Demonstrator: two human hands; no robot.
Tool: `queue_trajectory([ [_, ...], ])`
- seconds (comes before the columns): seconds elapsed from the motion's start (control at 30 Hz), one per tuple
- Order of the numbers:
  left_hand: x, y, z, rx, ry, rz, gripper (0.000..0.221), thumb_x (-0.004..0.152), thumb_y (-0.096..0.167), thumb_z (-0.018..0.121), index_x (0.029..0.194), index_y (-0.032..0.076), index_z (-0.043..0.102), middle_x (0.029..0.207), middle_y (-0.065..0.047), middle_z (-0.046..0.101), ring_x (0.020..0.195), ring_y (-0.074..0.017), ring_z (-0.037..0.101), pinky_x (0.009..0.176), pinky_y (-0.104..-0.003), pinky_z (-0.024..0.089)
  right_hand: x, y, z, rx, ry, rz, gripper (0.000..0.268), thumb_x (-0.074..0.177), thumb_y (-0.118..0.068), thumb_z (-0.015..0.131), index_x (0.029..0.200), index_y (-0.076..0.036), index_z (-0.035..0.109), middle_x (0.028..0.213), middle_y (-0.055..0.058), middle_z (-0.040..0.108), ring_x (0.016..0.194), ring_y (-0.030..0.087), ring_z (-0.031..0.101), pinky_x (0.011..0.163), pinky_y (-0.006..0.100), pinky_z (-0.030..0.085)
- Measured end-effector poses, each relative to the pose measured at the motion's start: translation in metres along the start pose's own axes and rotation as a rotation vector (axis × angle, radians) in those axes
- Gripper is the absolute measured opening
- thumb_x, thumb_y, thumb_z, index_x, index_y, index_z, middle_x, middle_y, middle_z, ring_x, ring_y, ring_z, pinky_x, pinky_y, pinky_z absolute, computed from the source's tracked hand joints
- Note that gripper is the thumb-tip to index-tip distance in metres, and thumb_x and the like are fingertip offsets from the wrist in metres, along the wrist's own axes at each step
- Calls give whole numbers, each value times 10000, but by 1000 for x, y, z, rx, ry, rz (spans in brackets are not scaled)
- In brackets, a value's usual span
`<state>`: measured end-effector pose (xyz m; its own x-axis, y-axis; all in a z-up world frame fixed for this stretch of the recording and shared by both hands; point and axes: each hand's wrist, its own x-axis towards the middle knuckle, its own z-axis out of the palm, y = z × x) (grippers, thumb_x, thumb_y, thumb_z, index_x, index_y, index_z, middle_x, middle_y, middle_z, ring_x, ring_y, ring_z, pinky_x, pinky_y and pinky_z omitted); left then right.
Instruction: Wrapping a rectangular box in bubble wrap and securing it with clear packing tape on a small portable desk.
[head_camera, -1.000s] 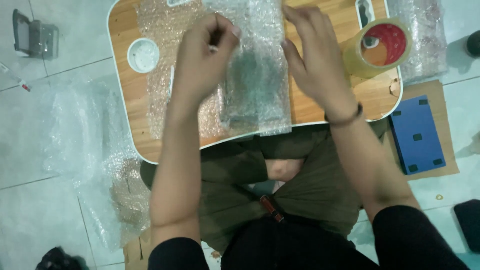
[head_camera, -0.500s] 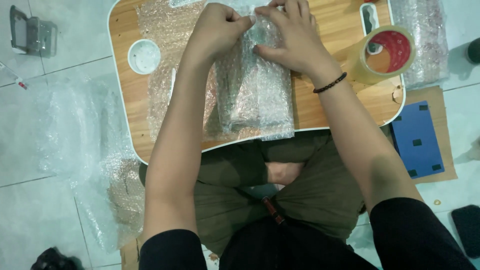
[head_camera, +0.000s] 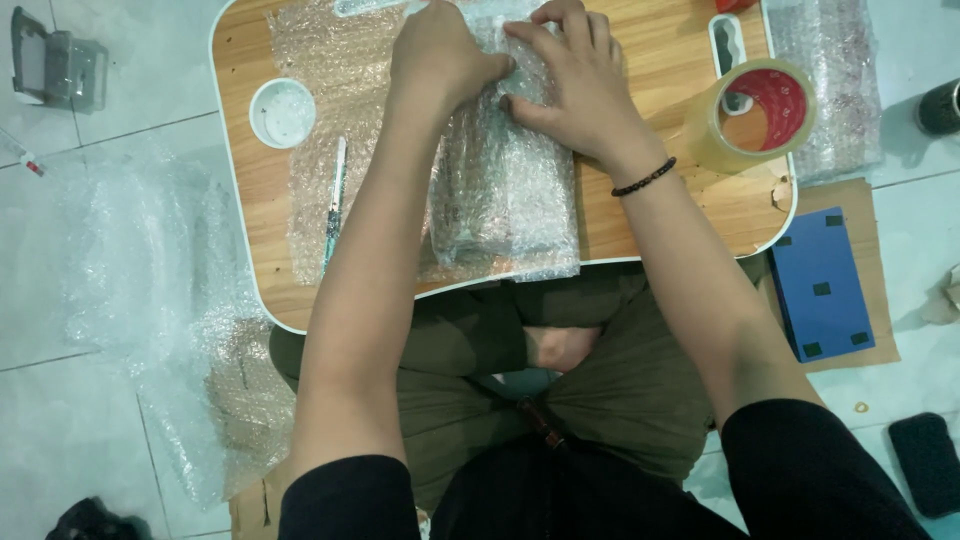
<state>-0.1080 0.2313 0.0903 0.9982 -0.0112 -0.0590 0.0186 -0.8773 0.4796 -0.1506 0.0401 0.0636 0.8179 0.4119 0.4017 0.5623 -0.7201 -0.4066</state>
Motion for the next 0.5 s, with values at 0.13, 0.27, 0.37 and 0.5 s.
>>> queue_trajectory([
  [0.13, -5, 0, -6, -74, 31, 9, 527, 698, 304, 952, 1041, -24, 723, 857, -152, 775, 642, -243, 781, 588, -327, 661, -1, 0, 1, 4, 8, -11, 678, 880, -372, 802, 1477, -134, 584, 1397, 129, 447, 1246, 347, 391, 1008, 475, 344],
  [0.27, -2, -12, -10, -140, 3, 20, 482, 711, 213, 922, 1059, -44, 710, 883, -166, 779, 686, -242, 801, 588, -341, 659, -2, -1, -1, 32, 14, -27, 661, 927, -409, 765, 1516, -202, 549, 1396, 120, 455, 1238, 335, 391, 996, 463, 323],
  [0.37, 5, -38, -3, -233, 60, 69, 214, 671, 48, 698, 875, 59, 636, 796, -99, 704, 669, -245, 696, 602, -369, 586, -1, -6, -5, -2, 16, -59, 558, 975, -387, 746, 1482, -179, 637, 1388, 131, 447, 1221, 337, 382, 994, 456, 342],
  [0.5, -62, -48, -43, -424, 247, 215, 158, 832, 83, 642, 982, 43, 615, 671, -62, 674, 530, -165, 622, 496, -315, 522, -3, 1, -2, -23, 11, -125, 477, 1046, -388, 677, 1471, -174, 672, 1419, 159, 437, 1258, 363, 363, 1035, 480, 328],
])
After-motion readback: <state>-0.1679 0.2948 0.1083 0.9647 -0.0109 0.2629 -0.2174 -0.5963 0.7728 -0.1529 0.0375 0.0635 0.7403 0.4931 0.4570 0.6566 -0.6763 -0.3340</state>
